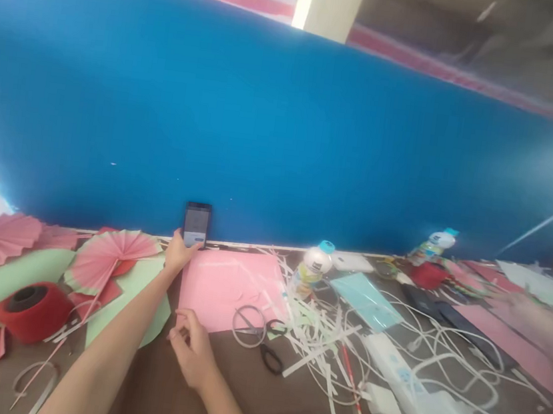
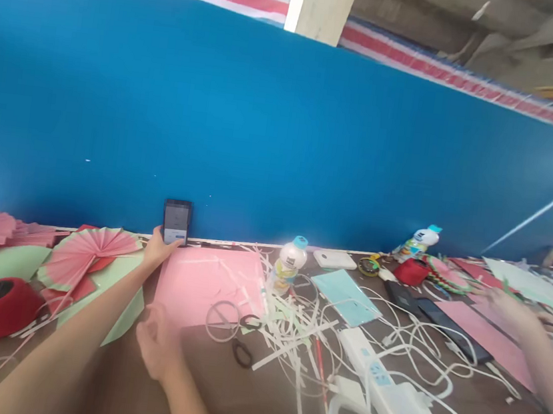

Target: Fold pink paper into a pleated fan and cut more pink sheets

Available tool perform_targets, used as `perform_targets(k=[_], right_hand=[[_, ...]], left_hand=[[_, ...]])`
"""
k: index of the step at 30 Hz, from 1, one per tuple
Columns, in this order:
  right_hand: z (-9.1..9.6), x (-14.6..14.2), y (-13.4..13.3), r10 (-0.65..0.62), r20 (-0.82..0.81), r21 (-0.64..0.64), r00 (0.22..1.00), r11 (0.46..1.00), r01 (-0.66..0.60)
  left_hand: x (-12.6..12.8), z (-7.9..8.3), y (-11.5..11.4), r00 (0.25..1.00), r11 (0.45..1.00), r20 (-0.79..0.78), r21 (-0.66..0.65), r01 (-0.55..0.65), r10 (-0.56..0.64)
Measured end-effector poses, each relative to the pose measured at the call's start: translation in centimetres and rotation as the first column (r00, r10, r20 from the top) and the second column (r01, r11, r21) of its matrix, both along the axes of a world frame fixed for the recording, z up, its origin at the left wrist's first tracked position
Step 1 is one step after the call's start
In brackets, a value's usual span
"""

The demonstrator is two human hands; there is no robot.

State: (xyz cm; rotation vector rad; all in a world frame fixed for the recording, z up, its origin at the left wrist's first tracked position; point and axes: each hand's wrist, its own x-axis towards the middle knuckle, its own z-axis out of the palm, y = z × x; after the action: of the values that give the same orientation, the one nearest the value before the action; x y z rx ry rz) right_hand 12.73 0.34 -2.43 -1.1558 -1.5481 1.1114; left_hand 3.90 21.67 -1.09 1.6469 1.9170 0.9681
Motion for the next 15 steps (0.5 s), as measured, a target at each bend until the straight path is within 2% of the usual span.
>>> perform_targets(k=[5, 8, 11, 13, 15], right_hand=[[0.1, 0.0, -0.2, -0.022, -0.043, -0.031, 0.999, 0.999, 0.020], [0.3, 0.0, -0.2, -0.020, -0.066, -0.026, 0.998, 0.999, 0.019], [0.5, 0.1, -0.2, -0.019, -0.056, -0.012, 0.998, 1.000, 0.019], [0.8, 0.1, -0.4, -0.033, -0.040, 0.021, 0.999, 0.999, 0.034], [1.2, 0.2, -0.3, -0.080, -0.017, 0.062, 0.997, 0.995, 0.081]], left_hand=[[0.8, -0.6, 0.5, 0.992, 0.992, -0.028, 0.022, -0.125, 0.125], [1.0, -0.1, -0.2, 0.991, 0.981, 0.052, 0.146, -0.130, 0.123], [0.8, 2.9, -2.5, 0.980, 0.919, 0.169, 0.359, -0.164, 0.109], [0.0, 5.9, -5.3, 0.945, 0.824, 0.327, 0.529, -0.204, 0.024], [-1.5, 8.8, -8.5, 0.879, 0.706, 0.466, 0.657, -0.264, -0.105]])
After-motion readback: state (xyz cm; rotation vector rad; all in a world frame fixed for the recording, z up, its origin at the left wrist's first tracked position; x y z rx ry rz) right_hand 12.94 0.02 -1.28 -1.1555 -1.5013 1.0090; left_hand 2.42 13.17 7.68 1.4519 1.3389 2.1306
